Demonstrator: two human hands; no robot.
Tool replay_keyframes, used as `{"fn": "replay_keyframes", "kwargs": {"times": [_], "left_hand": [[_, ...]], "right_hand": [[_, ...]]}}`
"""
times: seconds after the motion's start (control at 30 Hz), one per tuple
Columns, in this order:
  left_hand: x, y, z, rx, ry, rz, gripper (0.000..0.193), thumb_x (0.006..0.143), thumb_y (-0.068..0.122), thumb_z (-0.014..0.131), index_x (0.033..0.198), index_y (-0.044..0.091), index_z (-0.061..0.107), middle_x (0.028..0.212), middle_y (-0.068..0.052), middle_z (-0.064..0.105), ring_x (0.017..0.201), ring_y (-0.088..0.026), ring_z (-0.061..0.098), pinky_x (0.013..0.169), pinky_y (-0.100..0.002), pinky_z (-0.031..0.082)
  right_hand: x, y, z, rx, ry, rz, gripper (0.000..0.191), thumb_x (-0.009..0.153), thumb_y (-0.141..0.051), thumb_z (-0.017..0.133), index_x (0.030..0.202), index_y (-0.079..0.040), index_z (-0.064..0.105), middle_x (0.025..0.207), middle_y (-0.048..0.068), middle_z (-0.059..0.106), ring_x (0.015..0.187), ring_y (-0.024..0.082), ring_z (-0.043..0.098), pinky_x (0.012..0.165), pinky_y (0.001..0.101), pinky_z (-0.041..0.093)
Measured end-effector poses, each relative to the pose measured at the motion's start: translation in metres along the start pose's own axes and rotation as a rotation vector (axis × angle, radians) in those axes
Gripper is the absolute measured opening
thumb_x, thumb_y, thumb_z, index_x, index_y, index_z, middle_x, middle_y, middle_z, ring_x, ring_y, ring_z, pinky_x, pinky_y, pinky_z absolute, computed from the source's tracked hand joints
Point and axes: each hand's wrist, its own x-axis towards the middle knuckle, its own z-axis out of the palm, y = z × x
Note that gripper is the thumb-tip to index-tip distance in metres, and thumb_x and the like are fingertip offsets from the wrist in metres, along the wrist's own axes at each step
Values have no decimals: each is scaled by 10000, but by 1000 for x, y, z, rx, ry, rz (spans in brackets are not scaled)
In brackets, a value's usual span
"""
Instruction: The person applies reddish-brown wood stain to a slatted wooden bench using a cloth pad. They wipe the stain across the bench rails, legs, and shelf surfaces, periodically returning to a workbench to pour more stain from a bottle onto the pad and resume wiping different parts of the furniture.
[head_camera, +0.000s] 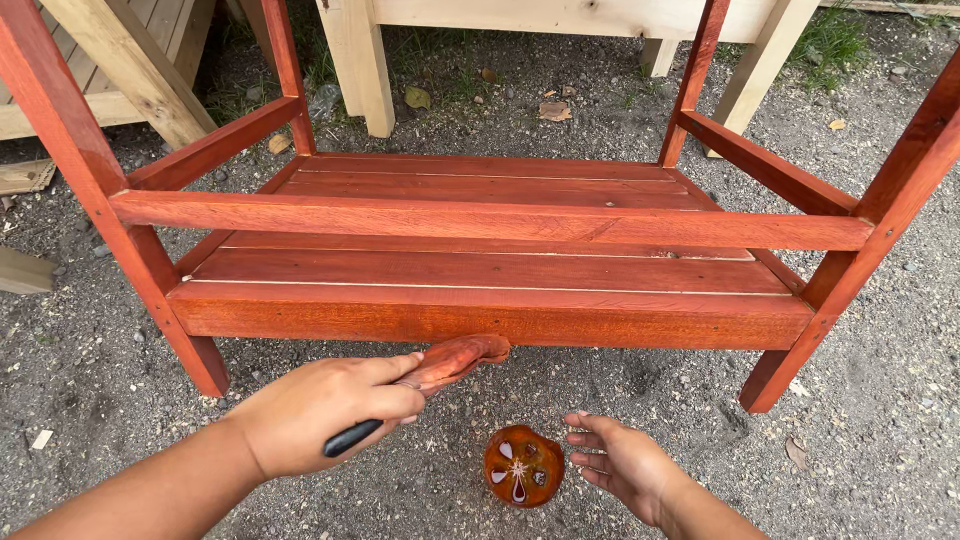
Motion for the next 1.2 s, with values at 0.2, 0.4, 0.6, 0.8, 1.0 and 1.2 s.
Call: {"fn": "replay_keyframes", "kwargs": {"times": [0.2, 0.4, 0.6, 0.8, 1.0, 1.2], "left_hand": [[-29, 18, -31, -207, 128, -169, 207, 894, 199, 702, 1096, 158, 723, 1228, -104, 731, 967, -274, 777, 733, -370, 622], [88, 42, 29, -291, 6, 17, 58, 922, 154, 678, 956, 121, 644, 963, -84, 670, 884, -309, 703, 692, -452, 534], [199, 91, 117, -955, 139, -74, 138, 976, 202, 680, 1049, 85, 690, 978, -117, 751, 890, -273, 751, 781, -374, 598], [211, 90, 212, -2050, 475, -780, 255, 948, 178, 537, 1176, 87, 603, 1049, -199, 734, 911, -304, 768, 796, -372, 637], [269, 117, 267, -2592, 803, -700, 270, 990, 164, 528, 1123, -68, 565, 1091, -209, 681, 1039, -298, 730, 930, -367, 624], [292, 169, 277, -2484, 834, -649, 298, 965, 152, 486, 1243, 51, 520, 1084, -182, 703, 995, -296, 740, 892, -385, 624]], "right_hand": [[-7, 8, -11, 28, -8, -14, 449, 1028, -378, 457, 1339, -147, 685, 1214, 28, 672, 1060, 179, 588, 946, 354, 480], [-18, 14, -37, 35, 63, -2, 427, 1030, -359, 460, 1330, -151, 681, 1176, 26, 650, 1059, 182, 595, 919, 352, 505], [-73, 3, -88, -174, 119, 71, 411, 949, -386, 631, 1316, -202, 647, 1190, -1, 672, 1114, 167, 596, 916, 394, 545], [-139, -20, -143, 236, 376, -6, 357, 970, -323, 568, 1265, -134, 638, 1156, 26, 626, 1093, 178, 541, 941, 467, 499], [-145, -43, -148, 396, 442, -213, 288, 1016, -281, 538, 1218, -76, 565, 1138, 70, 597, 1073, 205, 529, 960, 435, 455], [-131, -37, -147, 358, 408, -200, 270, 1004, -260, 503, 1172, -75, 604, 1119, 68, 632, 1050, 207, 553, 955, 428, 456]]}}
